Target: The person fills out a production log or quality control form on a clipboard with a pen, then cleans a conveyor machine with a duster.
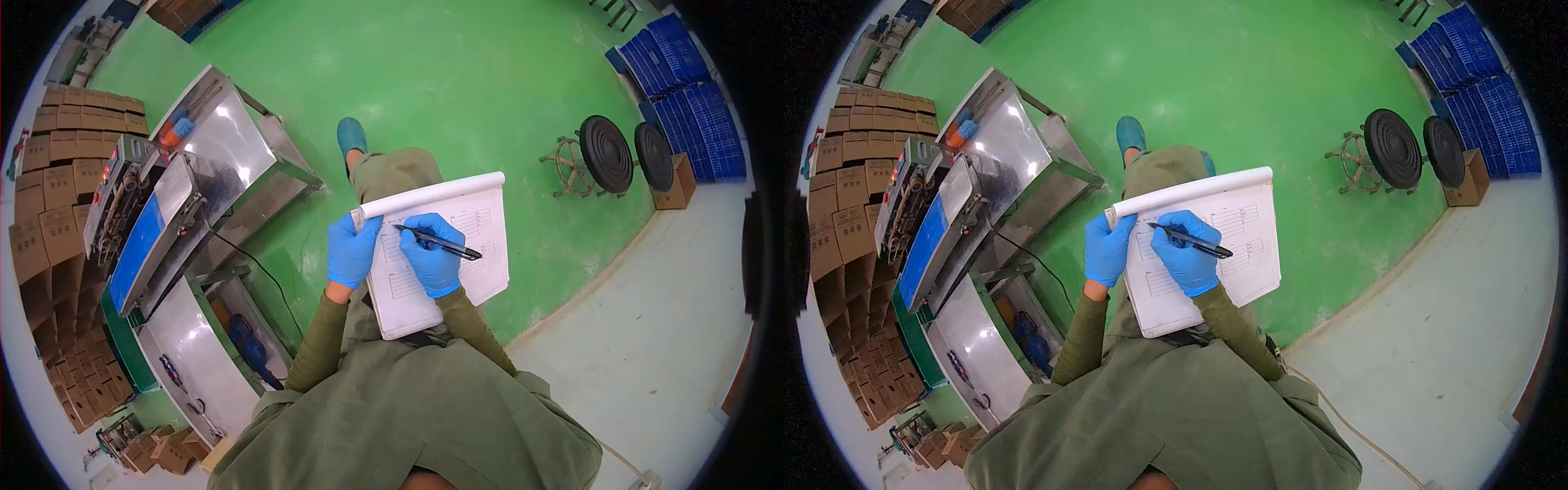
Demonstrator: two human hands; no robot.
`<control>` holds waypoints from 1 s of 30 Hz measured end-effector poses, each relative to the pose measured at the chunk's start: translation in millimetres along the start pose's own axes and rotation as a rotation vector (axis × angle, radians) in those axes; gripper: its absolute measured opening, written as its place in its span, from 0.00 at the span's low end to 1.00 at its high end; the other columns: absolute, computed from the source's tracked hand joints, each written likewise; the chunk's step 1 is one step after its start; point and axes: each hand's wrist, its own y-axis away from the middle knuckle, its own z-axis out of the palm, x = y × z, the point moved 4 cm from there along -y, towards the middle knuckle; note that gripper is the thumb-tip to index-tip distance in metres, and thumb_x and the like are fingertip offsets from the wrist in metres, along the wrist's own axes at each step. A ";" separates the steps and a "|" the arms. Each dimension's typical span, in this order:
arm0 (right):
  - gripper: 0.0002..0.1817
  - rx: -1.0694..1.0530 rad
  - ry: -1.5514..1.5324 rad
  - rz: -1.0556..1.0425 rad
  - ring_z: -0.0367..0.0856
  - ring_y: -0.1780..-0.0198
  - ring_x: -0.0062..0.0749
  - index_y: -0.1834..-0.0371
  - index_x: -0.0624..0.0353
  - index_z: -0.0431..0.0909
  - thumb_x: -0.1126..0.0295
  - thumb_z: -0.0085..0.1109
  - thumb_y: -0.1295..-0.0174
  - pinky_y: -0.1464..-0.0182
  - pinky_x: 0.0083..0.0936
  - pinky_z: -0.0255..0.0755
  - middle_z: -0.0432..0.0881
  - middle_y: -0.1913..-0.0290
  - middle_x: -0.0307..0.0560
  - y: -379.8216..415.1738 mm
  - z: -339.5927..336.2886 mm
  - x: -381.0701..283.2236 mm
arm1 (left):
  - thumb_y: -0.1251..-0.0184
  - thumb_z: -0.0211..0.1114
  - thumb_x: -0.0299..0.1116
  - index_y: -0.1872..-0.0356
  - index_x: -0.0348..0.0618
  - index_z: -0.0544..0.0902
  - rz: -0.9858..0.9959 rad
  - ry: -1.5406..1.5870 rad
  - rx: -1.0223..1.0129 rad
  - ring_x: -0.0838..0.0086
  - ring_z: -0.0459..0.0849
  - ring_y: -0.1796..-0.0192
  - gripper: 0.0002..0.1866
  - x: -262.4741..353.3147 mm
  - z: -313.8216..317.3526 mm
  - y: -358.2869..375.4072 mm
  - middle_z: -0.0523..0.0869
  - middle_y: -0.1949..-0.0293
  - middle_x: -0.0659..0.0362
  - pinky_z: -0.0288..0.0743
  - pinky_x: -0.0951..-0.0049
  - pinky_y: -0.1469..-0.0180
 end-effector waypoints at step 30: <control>0.09 0.014 -0.036 0.024 0.69 0.75 0.09 0.64 0.61 0.83 0.79 0.69 0.48 0.72 0.13 0.67 0.80 0.76 0.34 1.2 0.7 5.6 | 0.29 0.64 0.30 0.53 0.29 0.85 0.009 0.007 -0.014 0.81 0.84 0.61 0.12 7.6 4.2 0.6 0.89 0.61 0.58 0.79 0.76 0.60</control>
